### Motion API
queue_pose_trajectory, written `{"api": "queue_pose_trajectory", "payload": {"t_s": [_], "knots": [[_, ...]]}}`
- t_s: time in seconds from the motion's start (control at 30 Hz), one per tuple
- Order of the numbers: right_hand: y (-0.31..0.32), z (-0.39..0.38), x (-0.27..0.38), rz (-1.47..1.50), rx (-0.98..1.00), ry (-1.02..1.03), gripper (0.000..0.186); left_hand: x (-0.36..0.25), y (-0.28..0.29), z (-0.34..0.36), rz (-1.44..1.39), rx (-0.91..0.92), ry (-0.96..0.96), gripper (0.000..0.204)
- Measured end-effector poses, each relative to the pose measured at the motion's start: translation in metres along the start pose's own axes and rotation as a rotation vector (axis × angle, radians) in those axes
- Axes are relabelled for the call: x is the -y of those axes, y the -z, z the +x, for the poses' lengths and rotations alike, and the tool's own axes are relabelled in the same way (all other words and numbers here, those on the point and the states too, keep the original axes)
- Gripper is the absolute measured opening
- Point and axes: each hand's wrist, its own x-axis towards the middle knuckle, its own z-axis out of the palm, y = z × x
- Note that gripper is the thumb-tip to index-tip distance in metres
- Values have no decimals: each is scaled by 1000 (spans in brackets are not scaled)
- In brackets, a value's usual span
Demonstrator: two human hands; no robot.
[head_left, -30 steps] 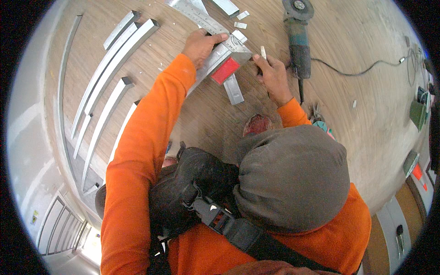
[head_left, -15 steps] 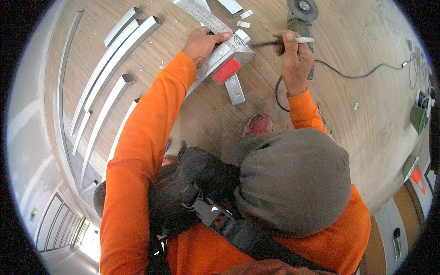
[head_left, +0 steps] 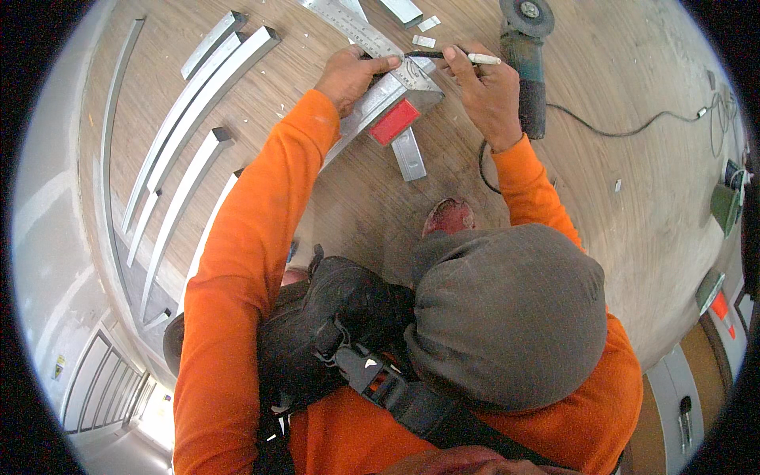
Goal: The person measures and marks a metal profile using a ruler and marker. They then use an angle grinder to cut the profile at the marked line, producing sparks. Finally, they use pliers to deburr the cut edge.
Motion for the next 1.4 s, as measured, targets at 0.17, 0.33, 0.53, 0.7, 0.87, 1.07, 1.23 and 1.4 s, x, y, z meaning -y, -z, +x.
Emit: {"api": "queue_pose_trajectory", "payload": {"t_s": [0.17, 0.33, 0.53, 0.7, 0.87, 1.07, 1.23, 1.4], "knots": [[11, -2, -9, -133, 11, 12, 29, -1, 0, -2, -48, -4, 13, 46], [26, -15, -22, -125, -129, 15, 34, 6, 2, 5, -42, 20, 7, 49], [14, -41, -15, -364, 60, -164, 37, -7, -4, -10, 108, -71, 1, 48], [-21, -57, -27, 38, 154, -174, 36, 15, 9, -5, 272, 13, -83, 55], [-24, -69, -27, 132, 151, -240, 34, 30, 59, -30, 657, 270, -31, 70], [-21, -73, -28, 138, 171, -207, 34, 26, 25, -59, 1132, -2, -300, 59], [-19, -71, -26, 126, 176, -224, 34, 24, 33, -47, 993, 167, -281, 66], [-28, -72, -39, 165, 134, -279, 36, 1, 17, -37, 120, 177, 30, 56]]}}
